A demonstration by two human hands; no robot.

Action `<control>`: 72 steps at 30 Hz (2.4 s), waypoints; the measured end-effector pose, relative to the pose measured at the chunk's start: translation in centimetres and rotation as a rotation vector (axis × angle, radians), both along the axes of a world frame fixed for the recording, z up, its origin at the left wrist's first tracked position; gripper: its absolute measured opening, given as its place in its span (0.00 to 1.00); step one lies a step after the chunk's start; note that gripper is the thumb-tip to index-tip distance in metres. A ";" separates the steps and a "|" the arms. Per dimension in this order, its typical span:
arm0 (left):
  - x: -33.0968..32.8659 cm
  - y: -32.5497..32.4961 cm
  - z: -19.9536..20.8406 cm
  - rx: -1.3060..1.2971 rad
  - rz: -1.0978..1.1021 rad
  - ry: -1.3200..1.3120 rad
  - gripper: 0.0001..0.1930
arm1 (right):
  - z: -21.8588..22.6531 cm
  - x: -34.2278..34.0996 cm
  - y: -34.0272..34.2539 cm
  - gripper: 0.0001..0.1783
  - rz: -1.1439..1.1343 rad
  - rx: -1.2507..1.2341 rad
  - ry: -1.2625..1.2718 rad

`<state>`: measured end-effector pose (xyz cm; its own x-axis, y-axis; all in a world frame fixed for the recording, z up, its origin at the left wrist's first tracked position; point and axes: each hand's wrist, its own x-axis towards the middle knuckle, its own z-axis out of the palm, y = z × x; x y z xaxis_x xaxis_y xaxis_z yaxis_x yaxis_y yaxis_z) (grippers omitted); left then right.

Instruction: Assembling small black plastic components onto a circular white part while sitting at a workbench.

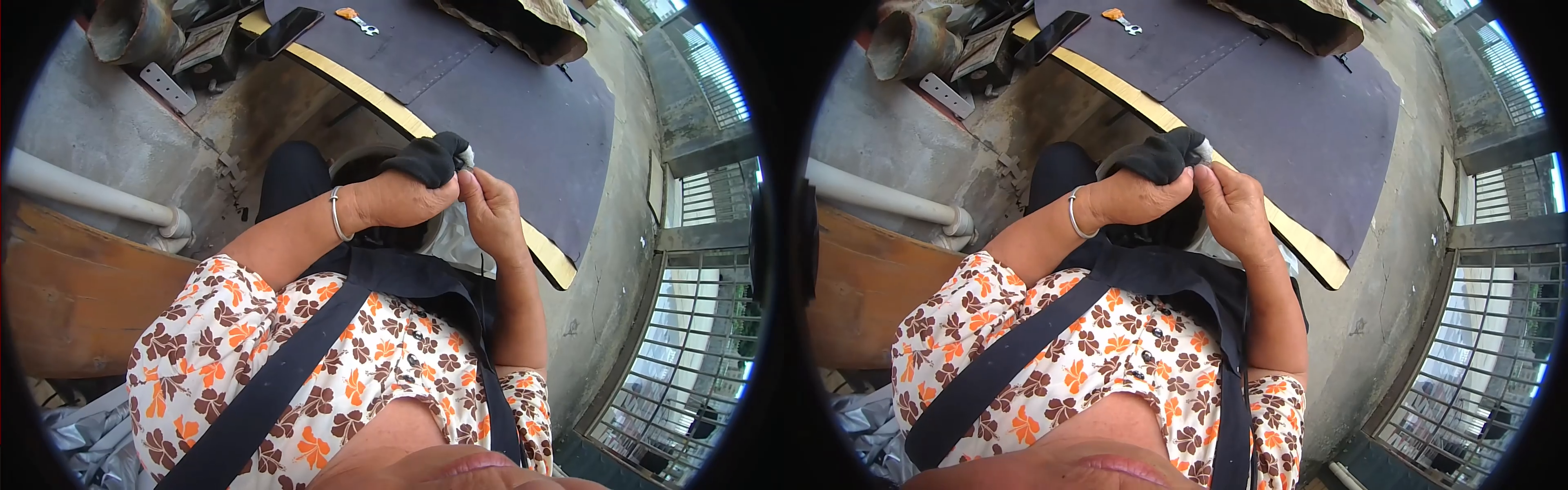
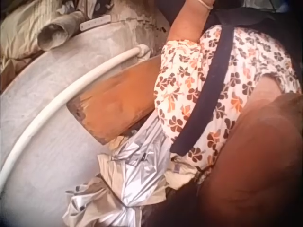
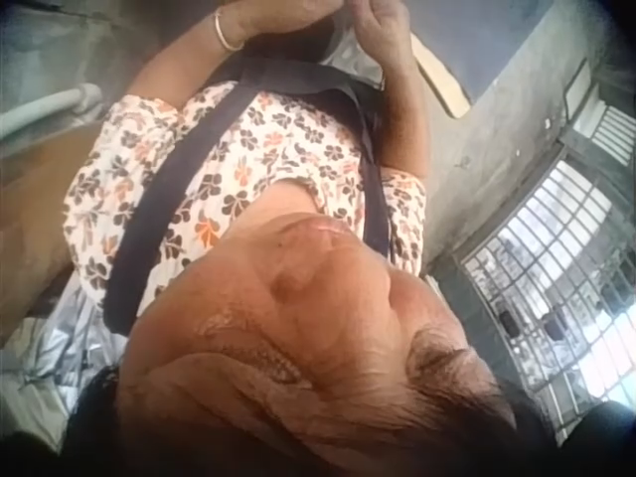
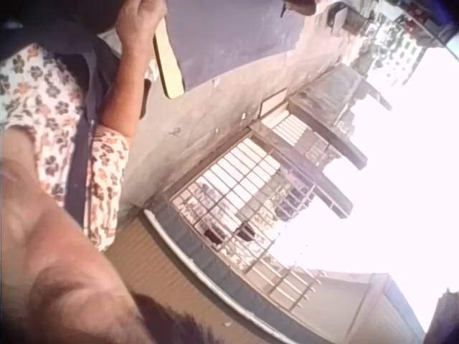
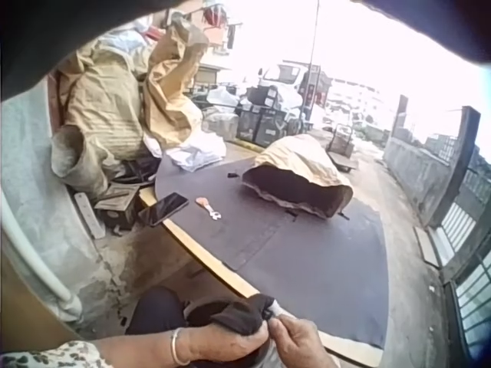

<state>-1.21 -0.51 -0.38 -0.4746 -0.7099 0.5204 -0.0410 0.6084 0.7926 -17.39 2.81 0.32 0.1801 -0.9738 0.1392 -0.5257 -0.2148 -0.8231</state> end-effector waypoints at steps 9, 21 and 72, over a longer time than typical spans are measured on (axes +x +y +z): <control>1.9 -0.3 -1.4 0.121 -0.060 -0.416 0.15 | -3.0 0.3 -0.4 0.21 0.082 0.332 -0.241; 5.1 -5.9 -3.4 0.425 -0.018 -0.134 0.13 | -0.3 -8.8 -8.7 0.12 -0.426 -0.112 0.057; -4.8 -42.1 -1.5 -0.914 0.314 -0.891 0.12 | 3.4 -20.7 -22.1 0.05 -0.827 -0.902 0.382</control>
